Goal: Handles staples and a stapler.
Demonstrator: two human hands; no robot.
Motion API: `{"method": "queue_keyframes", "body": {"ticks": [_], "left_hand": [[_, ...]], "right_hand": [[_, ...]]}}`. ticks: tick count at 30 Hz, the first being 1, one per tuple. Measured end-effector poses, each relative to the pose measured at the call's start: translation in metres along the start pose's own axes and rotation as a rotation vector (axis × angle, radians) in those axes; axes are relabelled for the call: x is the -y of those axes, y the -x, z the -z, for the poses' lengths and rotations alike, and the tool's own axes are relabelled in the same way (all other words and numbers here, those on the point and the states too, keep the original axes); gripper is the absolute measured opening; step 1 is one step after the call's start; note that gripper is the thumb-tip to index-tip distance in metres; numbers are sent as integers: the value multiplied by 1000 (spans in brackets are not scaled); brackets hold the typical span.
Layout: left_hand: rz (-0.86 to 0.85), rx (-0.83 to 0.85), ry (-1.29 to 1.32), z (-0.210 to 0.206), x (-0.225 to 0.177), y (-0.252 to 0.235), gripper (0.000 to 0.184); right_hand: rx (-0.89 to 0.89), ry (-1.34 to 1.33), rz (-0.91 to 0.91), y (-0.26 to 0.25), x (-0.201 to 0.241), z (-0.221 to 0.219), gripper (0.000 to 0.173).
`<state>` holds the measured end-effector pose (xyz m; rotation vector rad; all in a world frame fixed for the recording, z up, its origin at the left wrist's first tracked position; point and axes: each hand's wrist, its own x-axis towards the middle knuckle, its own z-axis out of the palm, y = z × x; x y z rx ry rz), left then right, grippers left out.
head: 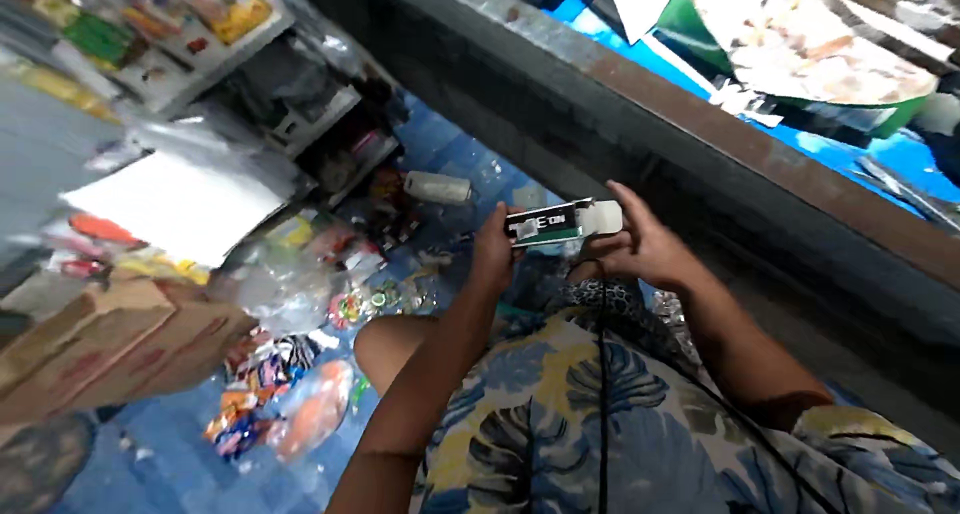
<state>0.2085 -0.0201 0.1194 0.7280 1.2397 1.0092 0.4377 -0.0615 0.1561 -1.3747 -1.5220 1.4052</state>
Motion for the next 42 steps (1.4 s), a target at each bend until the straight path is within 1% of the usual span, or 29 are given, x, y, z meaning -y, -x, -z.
{"method": "queue_keyframes", "body": {"ticks": [1,3,4,6,8,9,10,12,13,14,15,16,18,20,21,22,24,26,29,31,33,34,36,37,38,40,41,42], "left_hand": [[-33,-32,-73,2,2,-1,52],[-92,-92,-251,10,11,-2,52],[-97,-94,-336,17,16,-1,52],[-37,-40,-454,35,29,-2,51],[84,19,-537,58,40,-8,47],[129,46,-600,71,43,-10,44],[159,69,-700,87,43,-10,44],[152,59,-992,125,42,-6,50],[117,6,-1169,147,44,-2,52],[101,-71,-1309,167,43,3,53],[127,-161,-1395,184,41,10,53],[183,-242,-1393,199,41,15,54],[330,-363,-1307,222,51,16,55],[337,-450,-1265,229,65,11,49],[332,-456,-1271,228,67,6,48],[333,-442,-1294,224,65,-1,48],[347,-409,-1334,218,59,-16,48],[384,-388,-1336,219,52,-27,48],[440,-367,-1344,223,47,-34,47],[488,-348,-1356,220,42,-37,47],[503,-348,-1355,217,38,-41,47],[502,-350,-1354,217,38,-42,48],[480,-361,-1348,218,40,-42,50],[477,-358,-1345,218,41,-42,49],[472,-353,-1352,219,41,-42,50],[477,-338,-1357,217,42,-42,51],[471,-339,-1351,216,40,-44,51],[462,-341,-1344,215,38,-46,51]], "right_hand": [[41,-56,-75,-16,-2,-14,100],[106,-188,-165,-41,-7,-39,83],[104,-225,-180,-50,-11,-51,74],[114,-308,-198,-69,-26,-71,57],[169,-367,-232,-86,-47,-82,47],[208,-338,-261,-97,-57,-83,44],[240,-239,-289,-109,-66,-83,43],[296,106,-318,-143,-93,-79,44],[303,280,-336,-163,-112,-75,46],[297,394,-373,-182,-132,-70,48],[266,444,-427,-198,-152,-64,49],[202,462,-477,-211,-174,-58,48],[30,408,-596,-236,-221,-48,50],[-105,376,-710,-249,-253,-45,53],[-140,350,-751,-252,-264,-46,52],[-141,319,-775,-254,-271,-49,50],[-7,320,-774,-257,-279,-56,49],[-60,188,-810,-272,-289,-75,51],[-66,126,-886,-290,-283,-92,52],[-97,135,-963,-302,-290,-98,47],[-118,66,-1029,-311,-302,-100,44],[-124,19,-1037,-314,-305,-101,45],[-130,-63,-974,-318,-311,-101,50],[-129,-48,-925,-319,-310,-100,51],[-125,42,-884,-319,-303,-99,54],[-128,402,-892,-314,-279,-93,72],[-153,535,-918,-314,-275,-89,84],[-174,598,-934,-318,-275,-85,91]]}}
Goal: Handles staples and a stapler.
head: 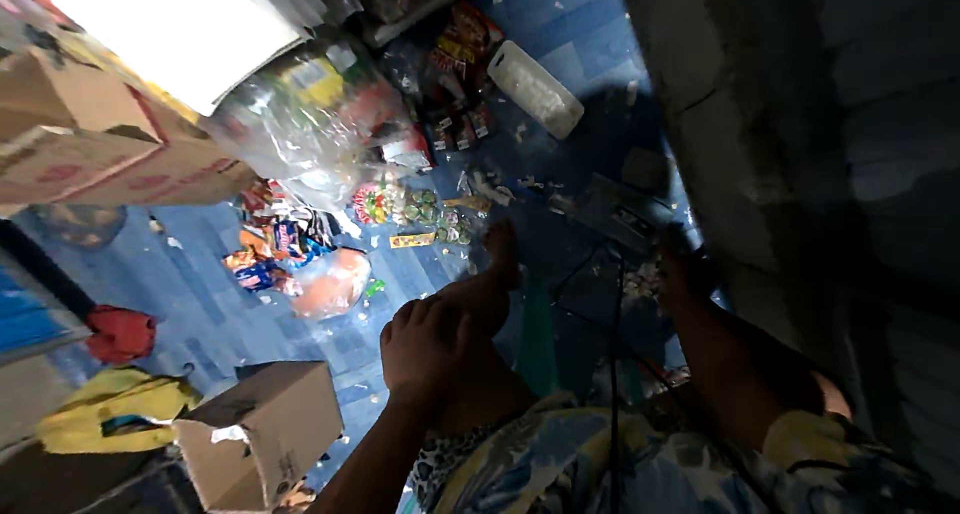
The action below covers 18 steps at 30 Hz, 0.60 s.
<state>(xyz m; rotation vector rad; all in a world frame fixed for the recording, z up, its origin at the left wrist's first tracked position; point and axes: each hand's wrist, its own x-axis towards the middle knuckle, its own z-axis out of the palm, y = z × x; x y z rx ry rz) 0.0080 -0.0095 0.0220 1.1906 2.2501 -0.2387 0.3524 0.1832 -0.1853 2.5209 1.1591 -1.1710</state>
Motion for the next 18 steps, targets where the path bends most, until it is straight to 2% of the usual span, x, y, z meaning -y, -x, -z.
{"method": "queue_keyframes", "body": {"ticks": [2,4,6,9,12,18], "left_hand": [[-14,-21,-5,1,0,0,51],[-33,-30,-2,-1,0,0,51],[-47,-35,-3,-1,-2,1,50],[-14,59,-2,3,-7,6,49],[7,64,5,0,-3,14,48],[19,-74,76,-19,20,30,46]], "right_hand": [[-123,112,69,-20,-6,-3,97],[-259,-3,249,-38,-18,-9,96],[-221,-157,328,-32,-20,-2,94],[-126,-54,315,-1,-3,19,95],[-82,-23,438,35,11,24,89],[-34,-203,757,141,20,54,81]]}}
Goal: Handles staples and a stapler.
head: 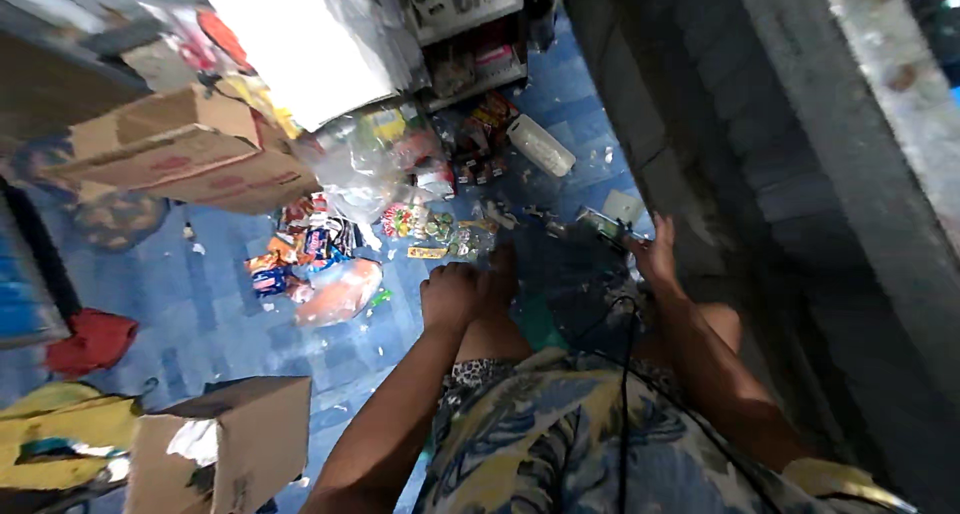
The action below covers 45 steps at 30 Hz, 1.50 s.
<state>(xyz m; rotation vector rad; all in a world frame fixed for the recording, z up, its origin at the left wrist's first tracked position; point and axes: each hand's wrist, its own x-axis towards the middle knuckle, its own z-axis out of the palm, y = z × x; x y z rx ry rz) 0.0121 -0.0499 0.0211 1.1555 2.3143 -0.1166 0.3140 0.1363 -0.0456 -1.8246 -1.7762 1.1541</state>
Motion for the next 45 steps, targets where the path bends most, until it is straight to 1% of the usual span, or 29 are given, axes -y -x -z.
{"method": "queue_keyframes", "body": {"ticks": [2,5,6,7,8,10,12,13,14,16,18,20,22,23,25,27,28,30,32,35,37,40,43,45], "left_hand": [[0,-27,15,-4,14,4,46],[-13,11,19,-8,32,1,49],[-28,29,29,-4,31,1,49],[-71,12,46,6,18,2,46],[-167,-44,89,21,-3,4,44],[-494,-228,202,48,-62,13,39],[-906,-474,295,72,-141,32,35],[-1116,-572,339,84,-187,46,33],[-1313,-629,377,95,-231,66,32],[-1649,-648,417,111,-308,117,31],[-1894,-562,398,114,-363,162,30],[-2075,-455,277,107,-407,190,30],[-2186,-387,119,97,-444,206,29],[-2201,-354,58,93,-459,211,28],[-2177,-309,-9,87,-486,217,28],[-2098,-276,-105,83,-509,221,32],[-2042,-240,-183,82,-520,222,35],[-1942,-139,-320,82,-538,223,39],[-1881,-51,-415,80,-548,224,34],[-1840,-20,-399,80,-557,224,22],[-1794,22,-371,82,-562,227,21],[-1813,46,-325,82,-568,229,20],[-1839,75,-296,85,-572,232,19],[-1832,124,-312,85,-575,231,19]], "right_hand": [[-2,-74,143,37,15,29,77],[-61,-150,264,103,25,94,69],[-90,-172,309,127,26,115,65],[-120,-182,364,148,29,135,59],[-154,-186,437,166,30,152,52],[-177,-177,562,201,22,178,41],[-151,-242,619,235,14,195,37],[-155,-255,659,251,11,204,36],[-172,-232,701,266,8,216,36],[-225,-132,794,296,6,247,29],[-334,-14,818,329,2,286,24],[-523,140,710,358,-5,328,24],[-704,365,533,368,-14,372,27],[-718,461,419,367,-17,392,31],[-645,515,205,351,-22,427,39],[-632,482,117,327,-28,441,44],[-646,469,116,316,-31,440,45],[-689,508,176,295,-37,432,45],[-749,559,223,286,-42,418,38],[-808,607,223,284,-39,419,30],[-816,626,207,286,-37,422,27],[-804,621,208,288,-36,423,29],[-895,658,266,287,-37,425,28],[-964,690,288,288,-40,431,24]]}}
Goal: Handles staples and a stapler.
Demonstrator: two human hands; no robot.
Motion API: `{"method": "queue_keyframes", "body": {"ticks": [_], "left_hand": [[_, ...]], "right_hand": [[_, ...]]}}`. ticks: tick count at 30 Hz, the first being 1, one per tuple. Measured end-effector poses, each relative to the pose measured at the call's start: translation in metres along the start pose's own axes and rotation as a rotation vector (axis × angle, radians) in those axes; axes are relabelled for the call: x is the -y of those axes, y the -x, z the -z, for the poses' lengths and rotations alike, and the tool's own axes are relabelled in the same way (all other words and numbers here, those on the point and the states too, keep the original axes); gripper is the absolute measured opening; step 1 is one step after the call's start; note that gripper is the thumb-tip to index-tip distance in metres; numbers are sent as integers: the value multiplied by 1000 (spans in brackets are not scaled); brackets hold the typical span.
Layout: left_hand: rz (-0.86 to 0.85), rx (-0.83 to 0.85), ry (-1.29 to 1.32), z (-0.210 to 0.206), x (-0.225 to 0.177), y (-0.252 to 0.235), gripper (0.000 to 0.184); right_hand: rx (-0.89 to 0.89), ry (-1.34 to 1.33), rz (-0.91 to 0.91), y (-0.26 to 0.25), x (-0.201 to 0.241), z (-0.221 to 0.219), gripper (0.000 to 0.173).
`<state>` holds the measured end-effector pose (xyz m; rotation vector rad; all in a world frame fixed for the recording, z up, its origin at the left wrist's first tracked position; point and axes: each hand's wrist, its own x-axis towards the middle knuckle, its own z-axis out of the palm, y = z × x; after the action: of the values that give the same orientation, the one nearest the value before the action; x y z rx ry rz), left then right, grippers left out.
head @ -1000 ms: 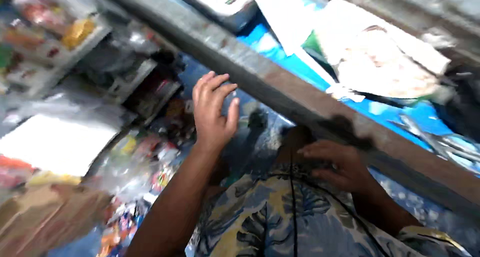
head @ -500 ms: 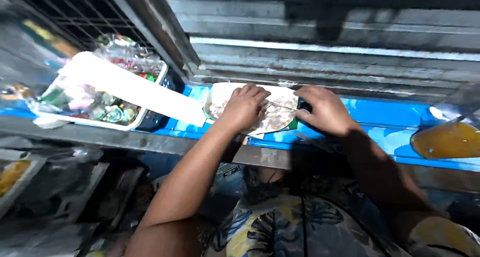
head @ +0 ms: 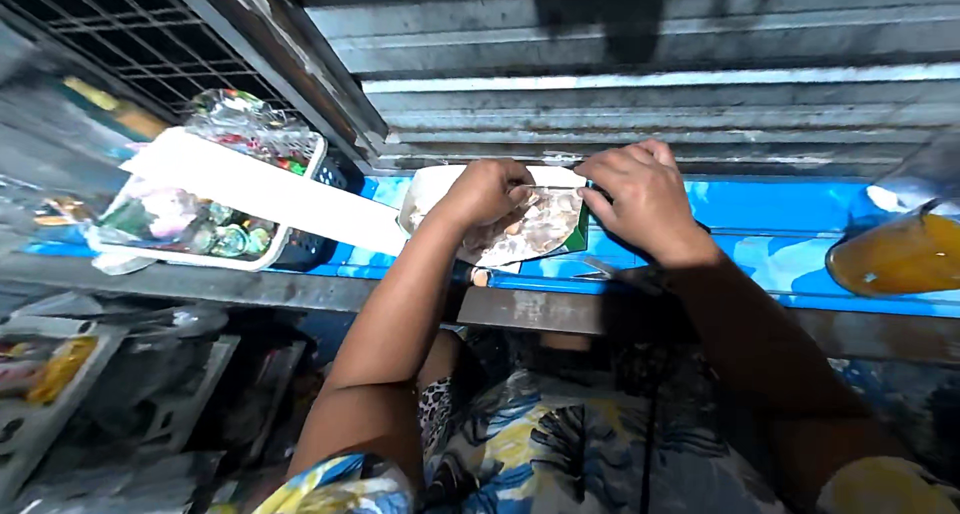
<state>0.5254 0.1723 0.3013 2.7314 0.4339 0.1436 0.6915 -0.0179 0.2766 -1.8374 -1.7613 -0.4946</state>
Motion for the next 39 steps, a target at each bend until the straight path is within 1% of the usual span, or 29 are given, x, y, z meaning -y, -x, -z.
{"method": "queue_keyframes", "body": {"ticks": [2,4,7,9,11,12,15,16,19,21,23,25,27,29,31,34,36,39], "left_hand": [[-15,32,21,-2,3,0,19],[-63,15,42,-8,8,0,21],[-172,-98,70,-20,18,4,28],[-223,-168,79,-22,22,8,37],[-269,-245,95,-19,22,13,40],[-288,-286,93,-18,22,14,40],[-329,-380,60,-13,21,14,39],[-341,-404,59,-12,19,15,38],[-375,-493,113,-14,14,19,34],[-386,-538,127,-13,15,18,32],[-376,-542,146,-11,17,17,31],[-352,-535,165,-10,19,15,31],[-324,-520,173,-11,25,13,31],[-290,-507,168,-11,31,10,32],[-267,-494,169,-9,34,9,32],[-284,-488,176,-9,32,10,32],[-322,-483,160,-10,32,11,32],[-395,-475,145,-12,26,10,33]], "right_hand": [[-28,37,-28,0,-8,5,25],[-62,68,-52,2,-17,9,25],[-84,76,-69,5,-30,17,26],[-70,-9,-56,10,-34,26,26],[27,-119,-90,25,-27,37,30],[120,-143,-132,36,-19,42,32],[433,-47,-296,71,11,42,33],[485,-9,-334,82,20,37,32],[392,9,-296,105,29,27,16],[347,-15,-260,103,29,31,12],[373,-21,-244,91,31,41,10],[526,16,-295,72,37,50,8],[714,73,-390,56,42,49,17],[805,97,-446,53,42,47,25],[760,19,-453,62,37,45,26],[590,-137,-453,85,34,39,21],[511,-171,-481,93,37,32,20],[452,-160,-551,97,45,30,19]]}}
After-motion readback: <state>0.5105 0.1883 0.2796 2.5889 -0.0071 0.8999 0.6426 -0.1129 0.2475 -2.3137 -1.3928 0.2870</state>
